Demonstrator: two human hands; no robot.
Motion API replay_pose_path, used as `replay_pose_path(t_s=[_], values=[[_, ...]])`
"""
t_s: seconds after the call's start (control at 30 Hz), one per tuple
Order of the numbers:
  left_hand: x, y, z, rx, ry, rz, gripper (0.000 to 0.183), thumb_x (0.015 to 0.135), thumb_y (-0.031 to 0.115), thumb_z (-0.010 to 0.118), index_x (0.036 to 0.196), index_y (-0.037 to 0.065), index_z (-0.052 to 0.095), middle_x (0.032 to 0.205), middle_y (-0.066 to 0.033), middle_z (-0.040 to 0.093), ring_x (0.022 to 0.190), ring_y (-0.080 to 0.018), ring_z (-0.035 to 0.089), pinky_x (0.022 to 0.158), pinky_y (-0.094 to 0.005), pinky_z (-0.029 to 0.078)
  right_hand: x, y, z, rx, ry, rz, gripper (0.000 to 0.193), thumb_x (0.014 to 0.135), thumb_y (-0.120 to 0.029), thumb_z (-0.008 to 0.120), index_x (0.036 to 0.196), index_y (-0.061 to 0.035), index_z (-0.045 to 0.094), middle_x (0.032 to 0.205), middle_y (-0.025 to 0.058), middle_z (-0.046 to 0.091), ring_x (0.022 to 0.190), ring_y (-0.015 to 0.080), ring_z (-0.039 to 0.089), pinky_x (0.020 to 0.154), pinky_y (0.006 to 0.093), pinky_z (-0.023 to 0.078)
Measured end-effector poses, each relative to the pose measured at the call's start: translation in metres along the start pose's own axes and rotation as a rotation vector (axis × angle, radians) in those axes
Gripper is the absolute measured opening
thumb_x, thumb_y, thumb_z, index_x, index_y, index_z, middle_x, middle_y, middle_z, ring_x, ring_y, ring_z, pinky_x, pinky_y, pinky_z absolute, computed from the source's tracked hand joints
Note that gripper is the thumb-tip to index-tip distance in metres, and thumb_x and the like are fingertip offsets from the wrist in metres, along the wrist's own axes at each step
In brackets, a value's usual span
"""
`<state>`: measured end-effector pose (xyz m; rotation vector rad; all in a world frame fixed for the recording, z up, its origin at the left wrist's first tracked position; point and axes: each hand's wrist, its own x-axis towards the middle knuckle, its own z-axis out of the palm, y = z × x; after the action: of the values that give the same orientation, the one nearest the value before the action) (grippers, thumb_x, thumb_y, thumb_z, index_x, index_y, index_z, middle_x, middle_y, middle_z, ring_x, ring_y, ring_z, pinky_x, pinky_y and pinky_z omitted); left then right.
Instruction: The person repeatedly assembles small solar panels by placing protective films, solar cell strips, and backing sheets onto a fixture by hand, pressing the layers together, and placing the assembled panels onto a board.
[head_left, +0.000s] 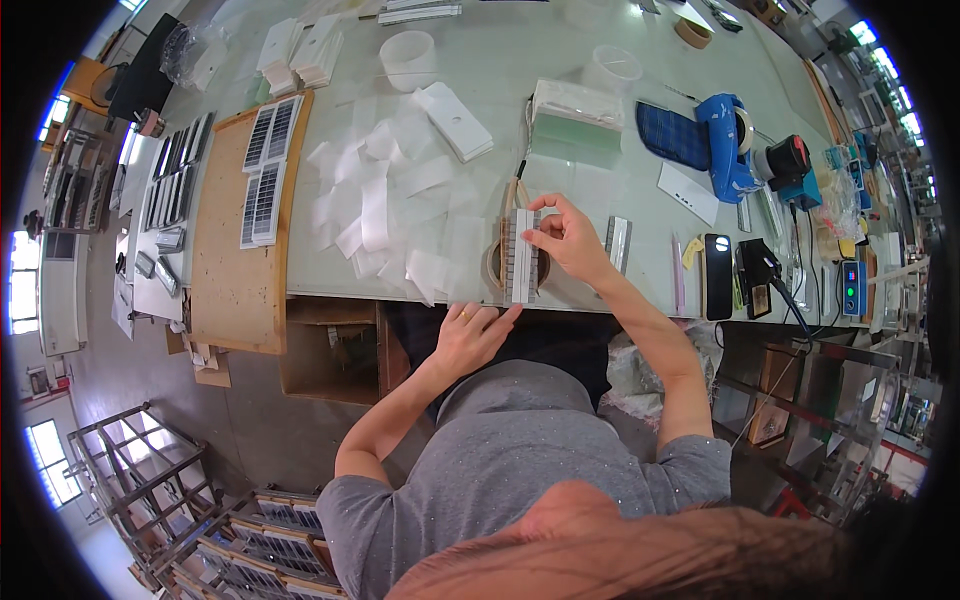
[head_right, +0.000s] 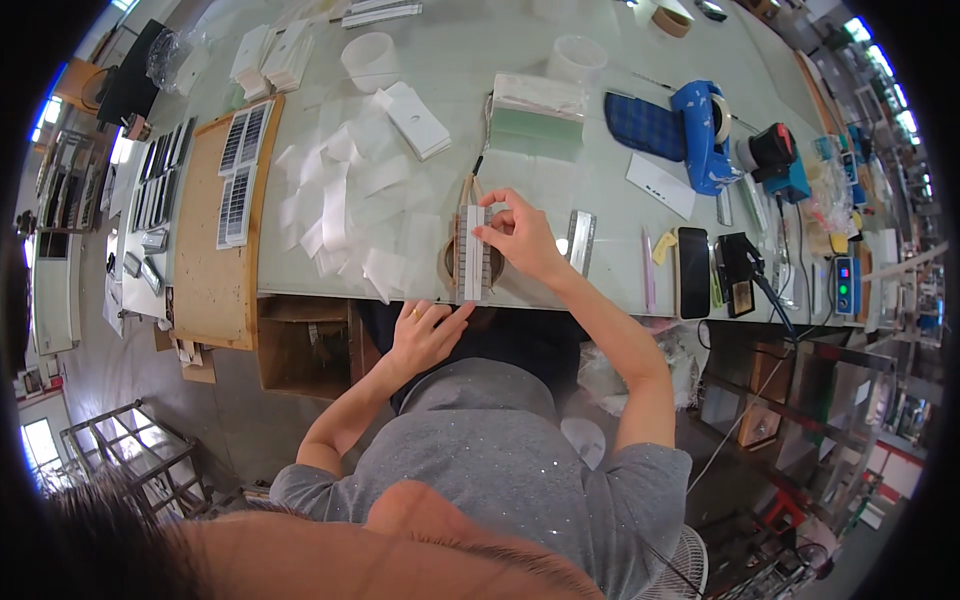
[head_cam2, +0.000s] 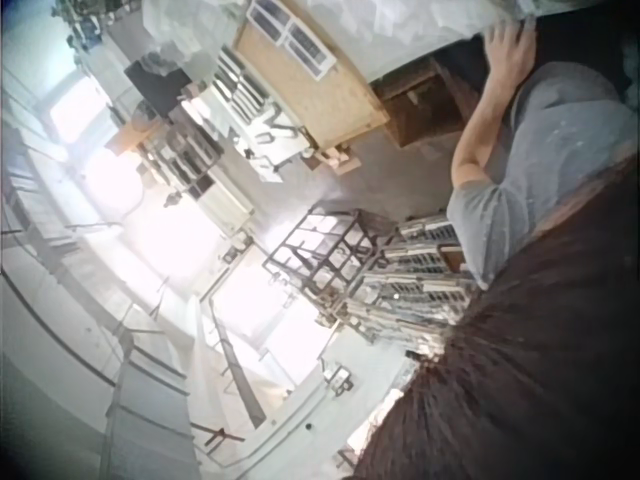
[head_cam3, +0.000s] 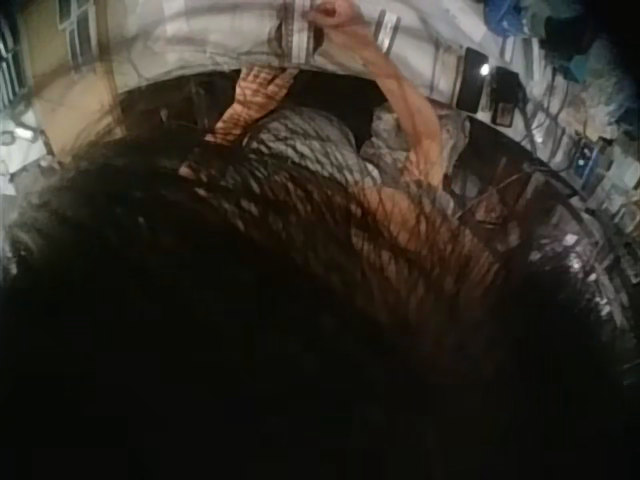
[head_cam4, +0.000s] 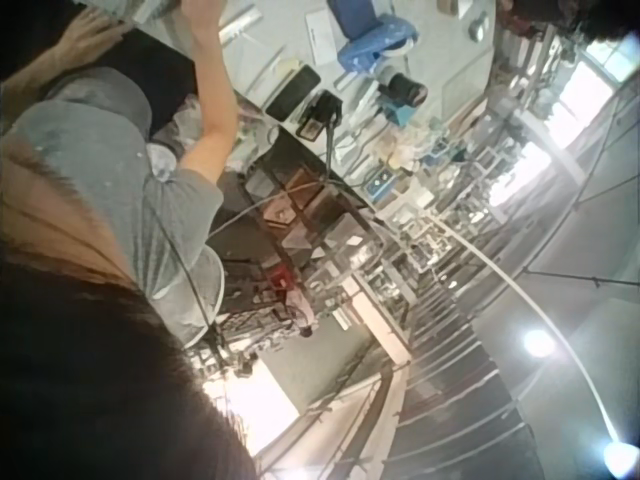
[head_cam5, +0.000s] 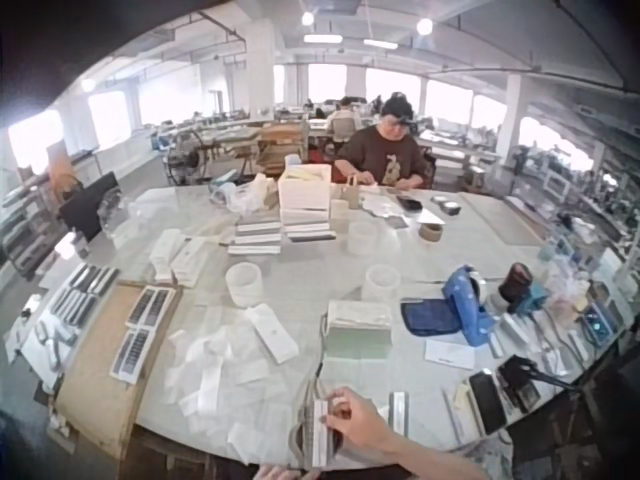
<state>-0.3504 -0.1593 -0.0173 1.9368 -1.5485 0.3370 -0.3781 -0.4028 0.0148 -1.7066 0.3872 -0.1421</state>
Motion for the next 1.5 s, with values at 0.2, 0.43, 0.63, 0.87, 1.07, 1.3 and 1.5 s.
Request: replay_pose_path(t_s=[0.2,0.43,0.63,0.87,1.07,1.3,1.5], values=[[0.001,0.000,0.000,0.001,0.004,0.004,0.046,0.076,0.017,0.072,0.122,0.015,0.066,0.082,0.0022,0.050,0.072,-0.0148,0.049,0.067,-0.0312,0.039,-0.001,-0.003,0.001,-0.032,-0.002,-0.017,0.033,0.083,-0.014,0.075,0.110,-0.0057,0.057,0.065,0.0012,0.063,0.059,0.0063,0.053,0.056,0.0242,0.041],[0.002,0.000,-0.002,0.001,-0.006,-0.003,0.045,0.076,0.016,0.072,0.121,0.015,0.066,0.082,0.0021,0.050,0.071,-0.0147,0.048,0.066,-0.0311,0.039,0.000,-0.005,0.002,-0.062,0.002,-0.041,0.033,0.083,-0.013,0.075,0.110,-0.0053,0.057,0.063,0.0009,0.061,0.056,0.0055,0.049,0.053,0.0240,0.038],[0.003,0.000,-0.002,-0.009,-0.005,0.001,0.045,0.076,0.016,0.072,0.121,0.013,0.066,0.082,0.0022,0.050,0.072,-0.0146,0.048,0.066,-0.0312,0.039,0.000,-0.006,0.002,-0.063,0.003,-0.042,0.032,0.083,-0.013,0.074,0.109,-0.0050,0.057,0.062,0.0004,0.060,0.055,0.0057,0.048,0.053,0.0241,0.038],[0.002,0.002,-0.003,-0.019,-0.009,0.001,0.046,0.076,0.016,0.072,0.122,0.012,0.065,0.083,0.0016,0.050,0.073,-0.0151,0.049,0.067,-0.0319,0.039,-0.001,-0.004,0.002,-0.062,0.003,-0.041,0.032,0.083,-0.013,0.074,0.109,-0.0047,0.057,0.062,0.0009,0.060,0.056,0.0065,0.049,0.054,0.0244,0.038],[0.001,0.001,0.000,-0.027,-0.004,-0.002,0.049,0.075,0.015,0.073,0.123,0.012,0.065,0.084,0.0009,0.050,0.074,-0.0161,0.050,0.068,-0.0326,0.040,-0.001,-0.006,0.002,-0.099,0.005,-0.059,0.032,0.083,-0.013,0.075,0.108,-0.0044,0.058,0.063,0.0017,0.062,0.055,0.0068,0.049,0.052,0.0248,0.038],[0.002,-0.001,0.000,-0.018,0.010,0.012,0.050,0.074,0.016,0.074,0.123,0.012,0.065,0.085,0.0012,0.050,0.075,-0.0156,0.050,0.068,-0.0322,0.040,0.001,-0.004,0.002,-0.103,0.019,-0.096,0.034,0.080,-0.012,0.077,0.108,-0.0043,0.059,0.063,0.0030,0.063,0.053,0.0060,0.048,0.050,0.0241,0.037],[0.002,0.000,0.000,-0.022,0.012,0.012,0.047,0.076,0.017,0.073,0.122,0.012,0.065,0.084,0.0015,0.050,0.074,-0.0152,0.049,0.068,-0.0317,0.040,0.000,-0.005,0.004,-0.168,0.038,-0.149,0.031,0.082,-0.008,0.075,0.107,-0.0039,0.058,0.062,-0.0032,0.054,0.053,0.0028,0.037,0.050,0.0220,0.029]])
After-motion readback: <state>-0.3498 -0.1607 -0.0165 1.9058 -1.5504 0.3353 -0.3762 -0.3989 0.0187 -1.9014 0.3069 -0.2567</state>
